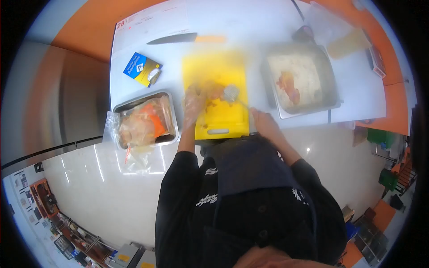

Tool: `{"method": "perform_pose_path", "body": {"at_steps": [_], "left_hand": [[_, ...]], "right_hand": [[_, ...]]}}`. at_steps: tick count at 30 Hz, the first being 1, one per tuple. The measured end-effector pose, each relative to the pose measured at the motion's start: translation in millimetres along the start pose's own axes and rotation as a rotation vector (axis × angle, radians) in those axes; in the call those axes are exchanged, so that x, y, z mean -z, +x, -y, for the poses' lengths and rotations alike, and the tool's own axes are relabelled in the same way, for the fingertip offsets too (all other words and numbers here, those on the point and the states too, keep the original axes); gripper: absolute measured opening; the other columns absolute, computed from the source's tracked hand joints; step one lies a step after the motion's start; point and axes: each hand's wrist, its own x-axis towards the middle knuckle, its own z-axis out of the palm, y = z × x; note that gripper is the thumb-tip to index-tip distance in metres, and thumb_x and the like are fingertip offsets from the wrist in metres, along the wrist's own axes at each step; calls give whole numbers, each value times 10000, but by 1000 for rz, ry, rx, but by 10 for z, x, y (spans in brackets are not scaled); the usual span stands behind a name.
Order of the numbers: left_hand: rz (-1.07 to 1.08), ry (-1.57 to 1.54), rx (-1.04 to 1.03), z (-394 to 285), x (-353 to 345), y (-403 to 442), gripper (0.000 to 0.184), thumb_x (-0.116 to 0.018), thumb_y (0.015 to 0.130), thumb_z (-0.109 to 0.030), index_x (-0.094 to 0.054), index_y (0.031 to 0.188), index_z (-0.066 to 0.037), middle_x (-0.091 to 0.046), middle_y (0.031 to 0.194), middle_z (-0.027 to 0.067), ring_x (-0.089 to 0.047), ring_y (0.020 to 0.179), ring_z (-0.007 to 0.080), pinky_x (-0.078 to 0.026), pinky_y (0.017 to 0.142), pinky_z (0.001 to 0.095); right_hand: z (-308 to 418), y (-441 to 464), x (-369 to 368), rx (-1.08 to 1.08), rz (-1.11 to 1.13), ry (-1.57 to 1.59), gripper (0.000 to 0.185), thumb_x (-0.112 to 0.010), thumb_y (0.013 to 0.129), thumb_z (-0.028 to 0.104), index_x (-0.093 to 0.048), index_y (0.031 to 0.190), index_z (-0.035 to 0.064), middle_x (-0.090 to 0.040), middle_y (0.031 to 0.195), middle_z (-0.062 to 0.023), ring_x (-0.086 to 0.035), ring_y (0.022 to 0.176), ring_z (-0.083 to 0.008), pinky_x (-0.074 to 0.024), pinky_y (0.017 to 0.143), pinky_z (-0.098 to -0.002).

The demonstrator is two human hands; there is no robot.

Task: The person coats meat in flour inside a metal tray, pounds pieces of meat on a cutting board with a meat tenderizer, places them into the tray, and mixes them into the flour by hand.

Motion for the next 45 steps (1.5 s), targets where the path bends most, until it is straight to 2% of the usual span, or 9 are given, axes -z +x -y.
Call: {"method": "perform_pose_path", "body": {"at_steps": [12,15,21,24,29,32,36,39,45], "left_hand": [[-55,134,-176,503,-99,267,521,-667,877,-275,-541,1254,61,-678,1062,207,-674,946,267,-537,804,355],[-56,-87,-110,62,-44,14,239,-618,919,-207,-627,1037,1,-664,800,134,-662,565,190,-508,426,306],[10,-231,-58,309,-66,106,235,-609,927,-188,-602,1064,3,-662,816,133,-656,545,199,-505,422,309],[-318,220,-605,884,-254,420,256,-602,922,-157,-565,1121,0,-652,813,128,-648,534,208,-499,408,307],[-101,-96,-207,427,-51,132,309,-578,919,-147,-525,1184,3,-641,937,171,-647,538,225,-496,410,322],[-141,-370,-94,527,-99,117,341,-567,913,-123,-512,1225,2,-635,985,181,-665,619,232,-522,487,347],[-424,56,-76,1262,-358,557,332,-543,900,-98,-538,1216,0,-635,1001,179,-675,831,261,-539,687,389],[-358,-408,111,944,-234,387,336,-627,881,-137,-602,1191,-10,-669,1051,134,-622,1004,197,-494,852,343],[-248,-118,202,512,36,198,359,-598,909,-263,-621,1183,-33,-668,1061,174,-638,1016,238,-491,874,354]], "right_hand": [[341,200,0,7,-50,12,543,-296,1029,420,-626,962,-6,-640,855,-299,-606,816,-492,-474,774,-573],[325,227,-174,19,-14,-4,561,-297,1028,430,-624,953,-20,-637,855,-304,-610,819,-490,-473,774,-577],[604,381,-128,82,7,-35,555,-283,1031,421,-615,970,-20,-637,829,-305,-623,795,-482,-500,724,-554],[478,508,-325,118,21,-48,544,-285,1032,409,-614,963,-19,-637,818,-308,-632,775,-474,-513,694,-544],[848,438,-72,176,8,-2,493,-282,1035,377,-608,1047,8,-643,826,-299,-637,794,-467,-512,714,-553],[599,436,-406,111,90,-144,463,-281,1037,360,-589,1120,24,-650,837,-285,-636,797,-464,-510,726,-554],[846,424,-200,224,100,-121,455,-317,1030,341,-605,1010,-11,-640,816,-289,-625,761,-467,-504,704,-545],[811,287,-190,288,-17,-66,425,-341,1027,298,-600,916,-20,-625,777,-285,-602,714,-474,-484,668,-552],[519,266,-283,204,121,-142,434,-355,1025,337,-595,938,-14,-631,800,-284,-604,745,-474,-480,684,-553]]}}
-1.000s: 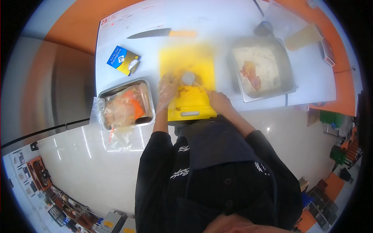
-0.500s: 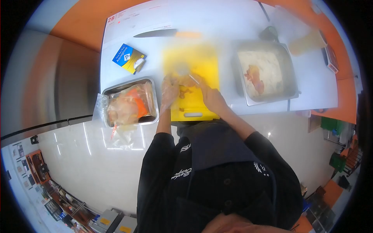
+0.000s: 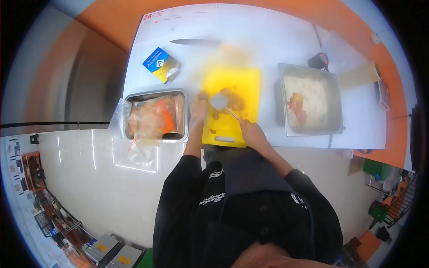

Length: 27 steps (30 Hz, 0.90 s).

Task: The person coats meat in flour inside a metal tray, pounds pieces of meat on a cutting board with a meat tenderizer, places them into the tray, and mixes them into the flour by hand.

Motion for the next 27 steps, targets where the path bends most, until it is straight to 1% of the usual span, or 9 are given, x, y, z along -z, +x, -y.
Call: {"method": "perform_pose_path", "body": {"at_steps": [3,6,9,11,13,15,18,24,27], "left_hand": [[21,-13,-341,527,-282,395,397,-591,914,-350,-644,1148,-35,-667,1035,192,-645,1011,243,-499,862,355],[451,279,-52,-650,33,-231,355,-544,906,-337,-667,993,-15,-676,980,222,-672,909,315,-512,792,429],[448,591,-361,-680,-132,-215,353,-585,888,-381,-725,994,-76,-711,870,136,-699,782,196,-559,701,352],[345,755,-1275,-138,-454,211,361,-589,876,-388,-737,953,-67,-719,829,115,-697,716,189,-562,646,336],[556,175,-413,-548,-333,-243,351,-614,869,-354,-723,971,-36,-721,850,121,-695,733,200,-557,667,314],[462,258,-307,-582,-395,-321,291,-622,889,-293,-702,931,-16,-712,834,120,-686,796,174,-537,769,345],[385,332,-490,-807,-401,-453,357,-611,890,-336,-684,873,13,-698,785,125,-667,741,198,-518,732,337],[641,403,-679,-2102,-483,-1169,393,-589,875,-363,-648,787,15,-677,785,147,-615,693,256,-474,693,384],[752,280,-997,-2305,-908,-1108,381,-595,850,-333,-666,890,39,-660,789,137,-594,722,220,-465,716,344]], "right_hand": [[-172,-206,3,-101,33,24,468,-347,1019,386,-608,976,0,-644,859,-288,-628,828,-461,-494,731,-545],[-302,-376,134,-97,86,60,460,-333,1021,373,-605,1036,2,-645,896,-282,-624,849,-460,-490,755,-540],[-334,-689,259,-96,35,265,493,-330,1024,389,-607,1036,-18,-642,926,-281,-617,882,-447,-472,808,-508],[-450,-859,124,-185,-79,429,555,-355,1026,437,-619,974,-48,-645,906,-270,-621,882,-416,-463,827,-444],[-449,-1001,171,-258,-99,496,561,-352,1028,440,-611,944,-50,-633,839,-237,-612,824,-367,-466,798,-423],[-406,-1107,265,-305,-79,583,537,-358,1035,417,-587,921,-56,-594,761,-186,-572,750,-299,-463,759,-401],[-568,-1089,-47,-261,-205,669,518,-360,1040,397,-575,927,-60,-571,746,-167,-545,722,-271,-461,742,-393],[-544,-1108,89,-299,-86,665,632,-302,1009,490,-626,1047,-51,-628,1072,-299,-581,1038,-453,-432,928,-455],[-423,-1184,325,-324,-27,684,611,-311,1009,477,-636,1031,-40,-634,1049,-292,-583,1022,-452,-435,920,-462]]}}
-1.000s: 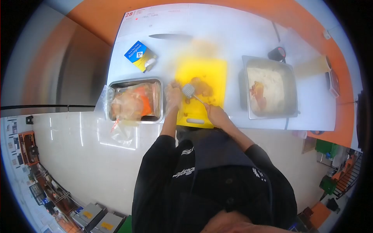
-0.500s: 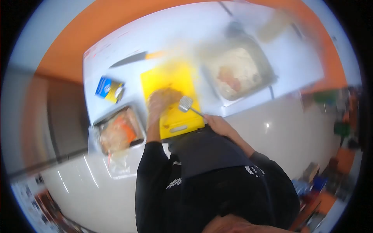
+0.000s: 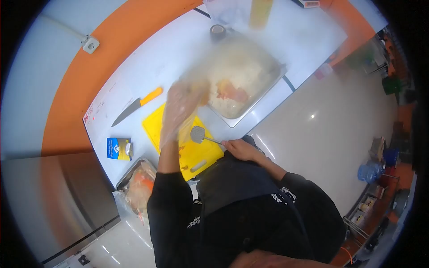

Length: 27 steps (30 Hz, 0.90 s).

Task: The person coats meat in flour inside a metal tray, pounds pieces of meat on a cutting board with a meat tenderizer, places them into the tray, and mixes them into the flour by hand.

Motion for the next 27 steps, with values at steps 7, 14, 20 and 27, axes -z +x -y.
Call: {"method": "perform_pose_path", "body": {"at_steps": [7,14,20,27], "left_hand": [[-73,187,-13,-244,-347,731,498,-636,810,-355,-635,1118,37,-670,1033,181,-627,1001,247,-476,864,363],[-330,20,28,629,226,-65,512,-633,884,-276,-534,1280,34,-655,1132,194,-629,1078,261,-459,970,350],[-936,96,604,959,1212,-2211,412,-593,915,-252,-589,1224,21,-669,1112,186,-643,1043,275,-475,924,358],[-335,343,1206,2181,1579,-4007,327,-521,926,-219,-653,1073,42,-656,1142,190,-589,1138,308,-453,951,394]], "right_hand": [[-94,-18,-49,108,-114,-78,533,-374,1031,391,-621,935,-71,-634,901,-292,-620,897,-417,-463,820,-440],[-349,102,-96,337,-209,-106,420,-403,1018,332,-601,984,-36,-634,897,-264,-609,865,-403,-465,811,-437],[-67,244,-121,-29,26,103,511,-381,1030,418,-526,745,19,-455,657,-29,-434,647,-154,-370,604,-323],[212,421,-60,-13,101,146,502,-386,1029,433,-502,708,64,-402,607,28,-364,550,-78,-299,502,-265]]}}
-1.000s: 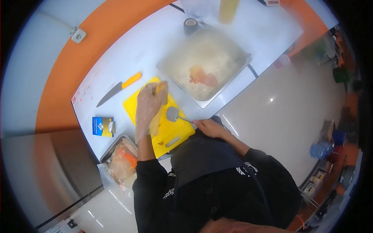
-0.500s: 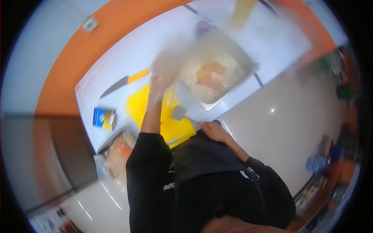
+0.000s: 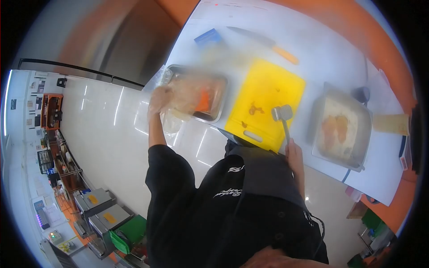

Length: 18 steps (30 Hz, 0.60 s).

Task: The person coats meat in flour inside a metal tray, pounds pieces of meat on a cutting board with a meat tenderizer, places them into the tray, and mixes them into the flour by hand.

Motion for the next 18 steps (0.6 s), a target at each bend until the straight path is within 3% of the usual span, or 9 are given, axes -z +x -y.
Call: {"method": "perform_pose_path", "body": {"at_steps": [3,6,9,11,18], "left_hand": [[-73,94,-473,248,-368,279,287,-582,868,-252,-683,1085,-92,-674,1071,98,-639,989,282,-482,880,380],[-153,491,-686,686,-1094,1098,317,-582,864,-250,-652,1147,-125,-665,1091,90,-628,1025,268,-467,913,389],[-101,128,-624,-139,-615,476,368,-587,857,-276,-618,1187,-117,-661,1098,105,-632,1017,269,-473,905,397],[56,113,-506,-629,-277,154,369,-590,852,-305,-629,1158,-103,-671,1060,115,-643,982,278,-487,873,402],[11,131,-449,-906,-275,47,289,-601,844,-263,-663,1028,-48,-690,875,151,-677,768,309,-529,704,408]], "right_hand": [[44,97,3,26,17,-15,506,-384,1030,432,-505,711,59,-401,600,28,-365,545,-77,-303,499,-265],[26,125,-11,76,11,-11,492,-385,1030,440,-510,713,85,-396,584,44,-348,505,-67,-281,465,-246],[-49,141,-41,96,-14,-32,480,-386,1031,444,-513,721,100,-389,576,53,-340,484,-61,-266,446,-234],[-69,129,-62,66,-16,-19,489,-385,1032,435,-512,718,83,-395,584,41,-355,507,-70,-283,465,-247],[-44,83,-128,44,12,13,510,-386,1034,421,-503,699,54,-415,604,15,-387,555,-90,-323,509,-278]]}}
